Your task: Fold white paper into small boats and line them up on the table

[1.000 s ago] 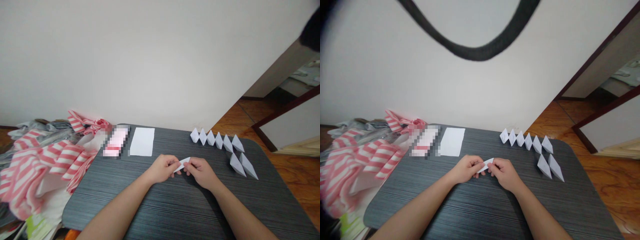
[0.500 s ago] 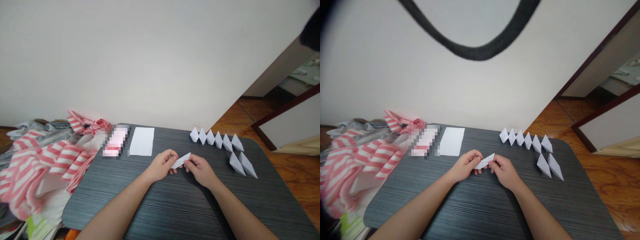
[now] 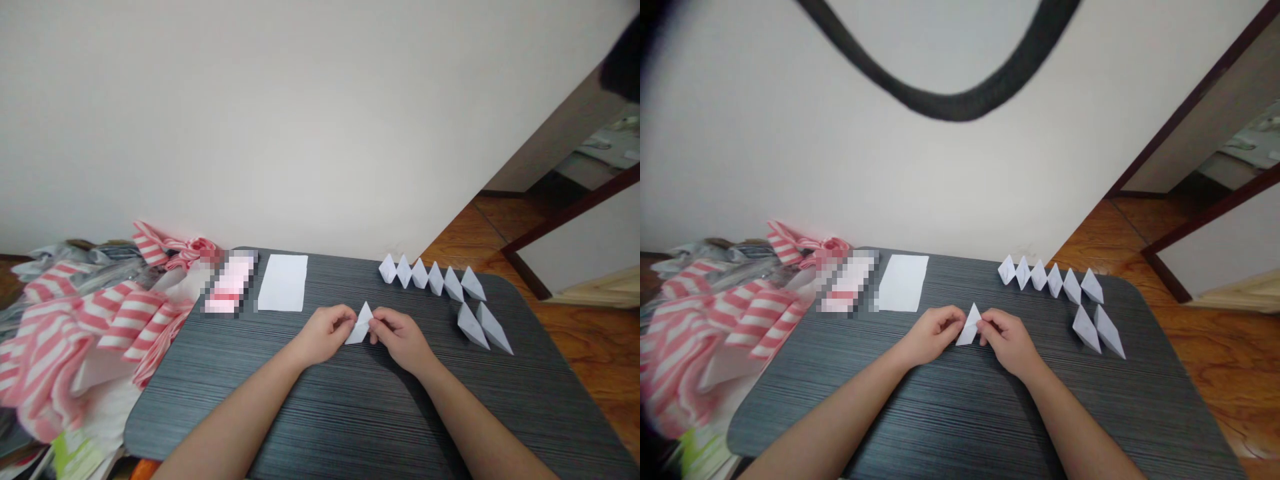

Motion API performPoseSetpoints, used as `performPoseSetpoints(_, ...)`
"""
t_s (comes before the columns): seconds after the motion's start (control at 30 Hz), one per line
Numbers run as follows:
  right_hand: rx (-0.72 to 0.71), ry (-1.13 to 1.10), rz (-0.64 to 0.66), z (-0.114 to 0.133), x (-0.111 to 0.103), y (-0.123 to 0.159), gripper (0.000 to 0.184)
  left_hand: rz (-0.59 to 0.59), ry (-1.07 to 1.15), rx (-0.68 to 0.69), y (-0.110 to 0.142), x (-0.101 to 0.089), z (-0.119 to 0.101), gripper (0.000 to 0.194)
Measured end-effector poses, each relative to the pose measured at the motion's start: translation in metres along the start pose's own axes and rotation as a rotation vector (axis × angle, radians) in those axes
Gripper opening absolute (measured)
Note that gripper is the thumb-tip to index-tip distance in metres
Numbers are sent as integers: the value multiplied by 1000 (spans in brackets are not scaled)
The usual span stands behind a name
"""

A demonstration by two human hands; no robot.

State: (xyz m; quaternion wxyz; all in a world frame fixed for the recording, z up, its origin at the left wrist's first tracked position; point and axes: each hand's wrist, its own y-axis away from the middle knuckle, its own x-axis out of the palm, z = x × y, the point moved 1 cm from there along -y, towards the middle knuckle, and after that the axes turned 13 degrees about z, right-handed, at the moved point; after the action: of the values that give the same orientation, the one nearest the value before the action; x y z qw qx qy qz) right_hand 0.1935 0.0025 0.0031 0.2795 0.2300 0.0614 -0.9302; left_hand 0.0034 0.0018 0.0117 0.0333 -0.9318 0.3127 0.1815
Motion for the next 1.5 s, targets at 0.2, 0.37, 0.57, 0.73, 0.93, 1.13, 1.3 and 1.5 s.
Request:
performPoseSetpoints(0.2,-13,-42,13,1,1,0,19,53,-41,62,0,3,-3,18)
performPoseSetpoints(0.37,-25,-15,-14,3,0,-1,19,33,-72,94,-1,0,-6,16)
performPoseSetpoints(0.57,-44,-44,39,5,2,-1,14,37,164,-43,-3,1,4,18)
performPoseSetpoints(0.73,-46,-20,37,4,2,-2,15,35,235,-36,-3,2,4,18)
performPoseSetpoints(0.93,-68,-29,48,6,1,-3,15,59,245,-28,-3,1,2,17)
performPoseSetpoints(1.13,-83,-14,54,7,1,-3,17,69,250,-32,-4,2,7,17)
performPoseSetpoints(1.3,-90,-9,59,7,1,-3,17,67,267,-28,-4,2,5,17)
performPoseSetpoints(1.5,-82,-4,59,5,1,-3,17,58,264,-41,-3,1,3,18)
